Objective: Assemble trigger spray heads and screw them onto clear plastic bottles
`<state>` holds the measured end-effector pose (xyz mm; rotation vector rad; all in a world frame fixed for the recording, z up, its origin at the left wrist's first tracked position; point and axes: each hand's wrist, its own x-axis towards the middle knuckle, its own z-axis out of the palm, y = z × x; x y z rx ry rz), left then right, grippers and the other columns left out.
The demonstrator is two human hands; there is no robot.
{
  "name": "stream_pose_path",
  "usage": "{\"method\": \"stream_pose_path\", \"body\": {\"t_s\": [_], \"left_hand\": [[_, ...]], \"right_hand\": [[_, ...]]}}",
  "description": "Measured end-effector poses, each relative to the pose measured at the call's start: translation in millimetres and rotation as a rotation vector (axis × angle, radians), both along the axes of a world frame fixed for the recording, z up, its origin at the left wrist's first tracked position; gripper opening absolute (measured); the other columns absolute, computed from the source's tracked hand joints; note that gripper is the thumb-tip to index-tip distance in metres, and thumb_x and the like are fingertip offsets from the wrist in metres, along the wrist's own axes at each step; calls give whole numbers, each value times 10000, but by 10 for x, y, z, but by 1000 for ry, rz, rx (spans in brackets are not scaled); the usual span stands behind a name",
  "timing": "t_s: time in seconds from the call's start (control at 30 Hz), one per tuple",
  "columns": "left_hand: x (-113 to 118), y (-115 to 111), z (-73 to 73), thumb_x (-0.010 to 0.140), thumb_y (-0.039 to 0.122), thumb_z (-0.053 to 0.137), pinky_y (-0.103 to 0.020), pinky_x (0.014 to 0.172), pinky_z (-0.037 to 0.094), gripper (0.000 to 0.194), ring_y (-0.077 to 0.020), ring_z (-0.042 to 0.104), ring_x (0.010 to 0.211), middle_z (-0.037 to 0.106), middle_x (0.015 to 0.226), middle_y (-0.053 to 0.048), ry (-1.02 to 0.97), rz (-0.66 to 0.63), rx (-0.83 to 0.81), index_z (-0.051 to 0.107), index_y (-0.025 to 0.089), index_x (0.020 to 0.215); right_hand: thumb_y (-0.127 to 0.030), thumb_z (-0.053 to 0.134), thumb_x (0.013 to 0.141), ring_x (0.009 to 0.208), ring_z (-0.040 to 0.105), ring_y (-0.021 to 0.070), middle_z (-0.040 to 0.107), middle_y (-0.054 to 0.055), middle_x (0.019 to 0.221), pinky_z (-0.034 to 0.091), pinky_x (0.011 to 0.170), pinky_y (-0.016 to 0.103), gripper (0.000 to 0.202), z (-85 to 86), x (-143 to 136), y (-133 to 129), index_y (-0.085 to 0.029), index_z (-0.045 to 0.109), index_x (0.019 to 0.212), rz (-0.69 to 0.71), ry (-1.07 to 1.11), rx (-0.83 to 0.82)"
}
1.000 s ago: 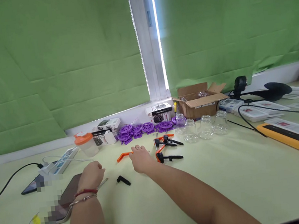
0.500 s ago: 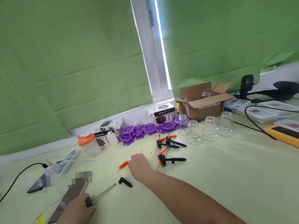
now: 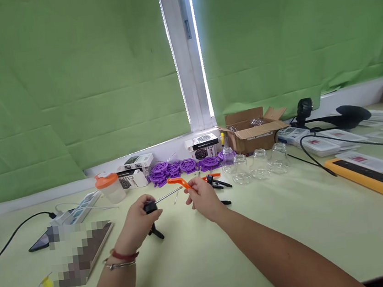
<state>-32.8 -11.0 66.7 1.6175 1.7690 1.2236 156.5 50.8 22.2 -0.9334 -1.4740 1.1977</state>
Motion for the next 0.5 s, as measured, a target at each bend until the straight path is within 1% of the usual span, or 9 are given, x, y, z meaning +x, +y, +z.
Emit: {"method": "stream_pose_path", "body": {"t_s": [0.1,0.2,0.27,0.37,0.43,0.5], "left_hand": [[257,149,-126,613,219,620,-205,417,350,230,-80,426,444,439,611,66,-158,-16,-16,508,201,813],[382,185,-277,630,256,646,-217,424,372,298,-81,439,452,454,648,60,-267,-29,-78,498,201,882],[400,170,-359,652,302,661,-221,460,386,338,-80,444,479,464,662,57,-333,-83,-113,490,198,925],[379,140,-429,715,355,635,-225,561,405,334,-89,464,581,487,706,40,-400,-196,-84,498,193,973],[361,127,-440,746,358,614,-228,633,408,311,-98,470,665,510,773,21,-412,-249,-34,516,194,992],[356,116,-434,752,349,615,-229,670,406,307,-108,469,723,525,835,8,-406,-289,-5,529,199,1005]], "right_hand": [[-288,515,786,571,575,94,630,35,890,423,455,203,168,-30,208,-84,-194,485,922,-27,52,11],[-289,566,759,611,578,111,628,28,817,454,533,240,164,-89,294,-120,-181,524,875,-65,50,27],[-279,599,738,639,579,124,619,16,757,469,596,273,151,-128,291,-120,-175,551,835,-41,54,32],[-267,662,693,709,583,137,632,25,801,469,676,302,162,-161,246,-131,-169,587,798,45,83,38],[-264,709,652,737,581,139,645,34,853,460,681,296,194,-164,219,-157,-166,604,782,99,128,11],[-275,738,626,714,571,130,655,33,849,444,632,274,226,-161,202,-190,-165,622,786,126,192,-42]]}}
